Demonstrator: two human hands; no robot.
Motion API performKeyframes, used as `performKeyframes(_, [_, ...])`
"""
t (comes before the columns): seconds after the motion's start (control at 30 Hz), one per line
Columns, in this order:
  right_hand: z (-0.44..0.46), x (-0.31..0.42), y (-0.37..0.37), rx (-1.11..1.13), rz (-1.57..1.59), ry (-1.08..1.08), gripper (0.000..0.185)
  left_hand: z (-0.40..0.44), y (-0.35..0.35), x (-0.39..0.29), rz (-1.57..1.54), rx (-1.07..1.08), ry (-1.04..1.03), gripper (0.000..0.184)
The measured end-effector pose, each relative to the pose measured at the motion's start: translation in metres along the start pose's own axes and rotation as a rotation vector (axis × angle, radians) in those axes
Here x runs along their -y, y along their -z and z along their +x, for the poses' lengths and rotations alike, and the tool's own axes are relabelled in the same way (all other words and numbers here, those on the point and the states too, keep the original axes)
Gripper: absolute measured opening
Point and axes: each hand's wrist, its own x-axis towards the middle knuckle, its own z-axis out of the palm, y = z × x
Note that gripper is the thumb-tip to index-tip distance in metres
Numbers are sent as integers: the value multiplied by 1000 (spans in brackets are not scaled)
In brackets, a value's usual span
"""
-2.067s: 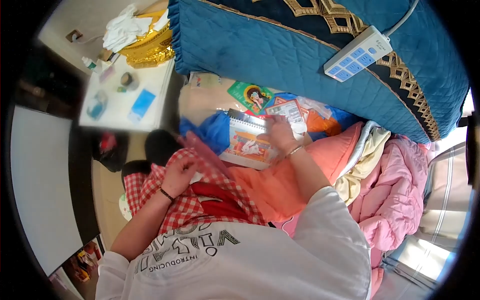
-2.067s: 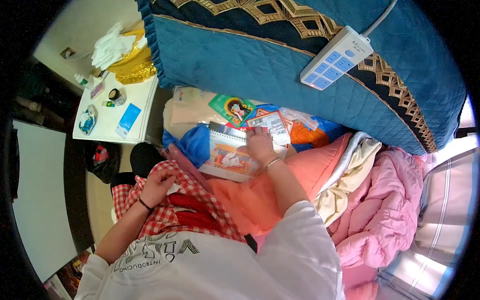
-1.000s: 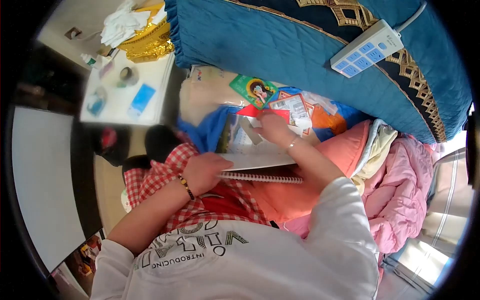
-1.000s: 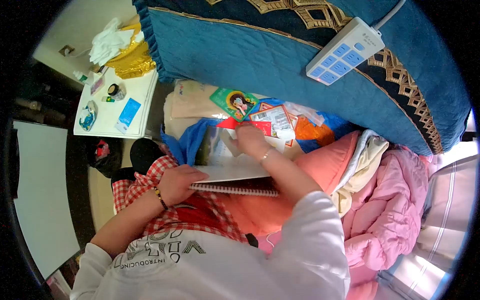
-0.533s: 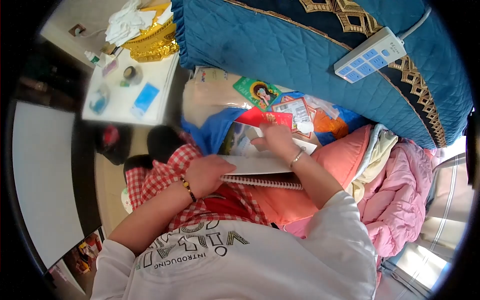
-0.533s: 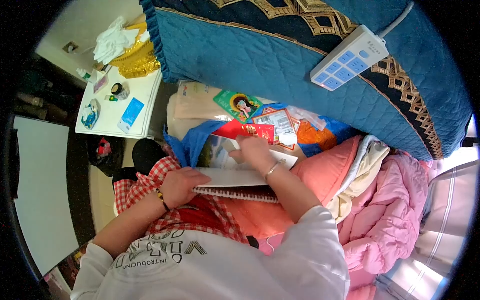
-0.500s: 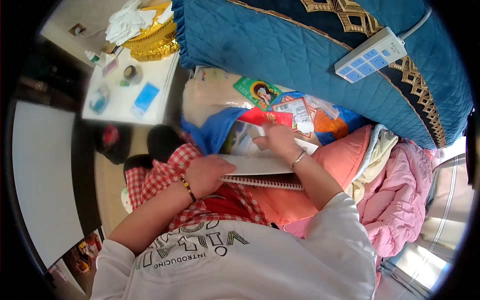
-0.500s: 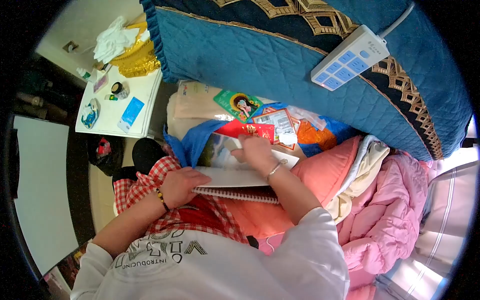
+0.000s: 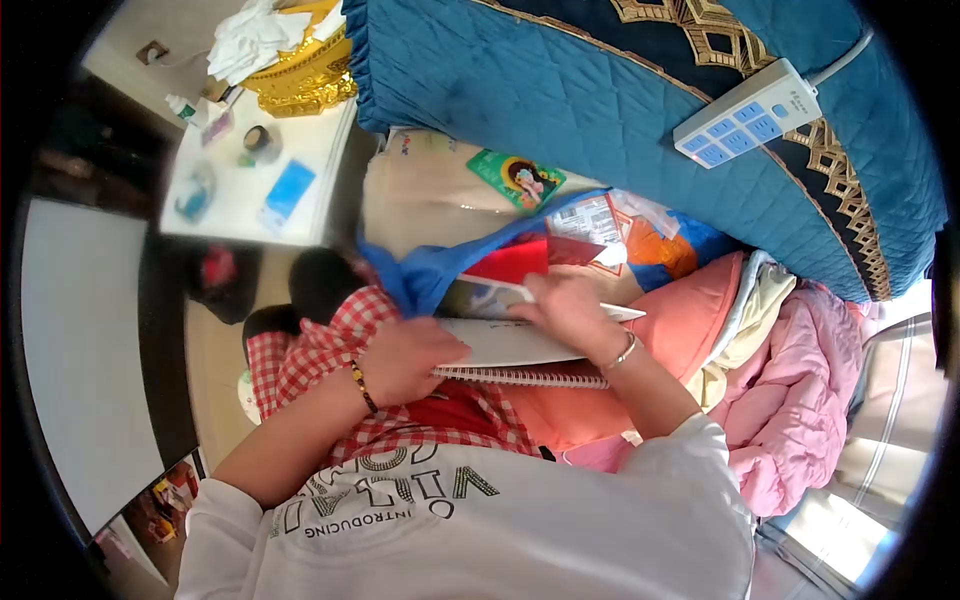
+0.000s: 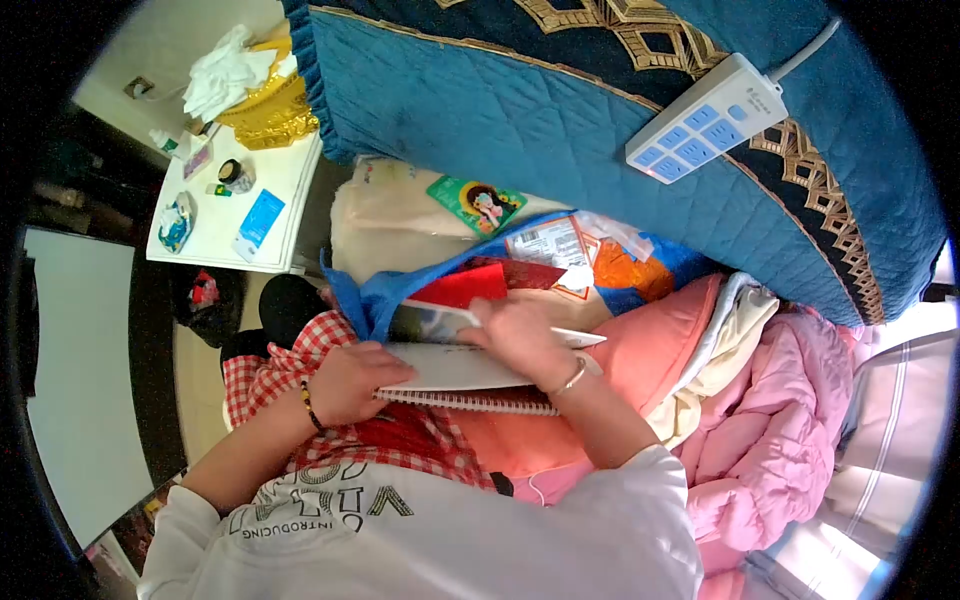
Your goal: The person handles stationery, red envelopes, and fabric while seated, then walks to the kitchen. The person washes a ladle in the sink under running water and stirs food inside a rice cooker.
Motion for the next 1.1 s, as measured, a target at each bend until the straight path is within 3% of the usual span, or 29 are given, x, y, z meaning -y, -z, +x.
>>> performKeyframes(0.07, [-3, 4, -4, -14, 15, -12, 32, 5, 7, 1, -37, 38, 9, 40])
performKeyframes(0.13, [-2, 3, -9, -27, 32, -24, 32, 11, 14, 2, -96, 21, 110, 60])
performKeyframes(0.17, [2, -1, -12, -4, 28, -47, 31, 15, 21, 6, -137, 168, 163, 78])
performKeyframes(0.33, [1, 5, -16, -9, -27, -68, 27, 13, 40, 46, -460, 212, 253, 79])
performKeyframes(0.4, [-6, 11, -11, -35, -1, -7, 25, 16, 34, 61, -757, -57, 665, 74])
performKeyframes(0.47, [-13, 15, -10, -56, 27, 52, 23, 16, 23, 72, -675, -171, 587, 66])
performKeyframes(0.53, [-19, 16, -11, -57, 54, 70, 16, 23, 22, 69, -273, -90, 357, 60])
performKeyframes(0.6, [-21, 15, -13, -60, 71, 57, 13, 27, 22, 45, -355, -124, 274, 51])
performKeyframes(0.67, [-22, 16, -11, -50, 133, 12, 17, 30, 20, 22, -530, 119, 88, 48])
performKeyframes(0.7, [-22, 16, -7, -48, 135, 12, 17, 31, 15, 14, -531, 121, 91, 48])
performKeyframes(0.8, [-12, 5, 12, 72, 338, 91, 20, 33, 3, 10, -317, 201, 111, 44])
performKeyframes(0.87, [8, -18, 24, 483, 611, -112, 26, 35, -1, 17, -391, 243, 85, 41])
performKeyframes(0.93, [34, -31, 23, 275, 394, -223, 29, 35, 3, 11, -364, 197, 49, 36])
performKeyframes(1.0, [46, -57, -24, 181, 230, -202, 29, 38, 8, 7, -316, 258, 73, 36])
performKeyframes(1.1, [54, -46, -71, 268, 33, -251, 30, 34, 5, 9, -321, 210, 65, 36])
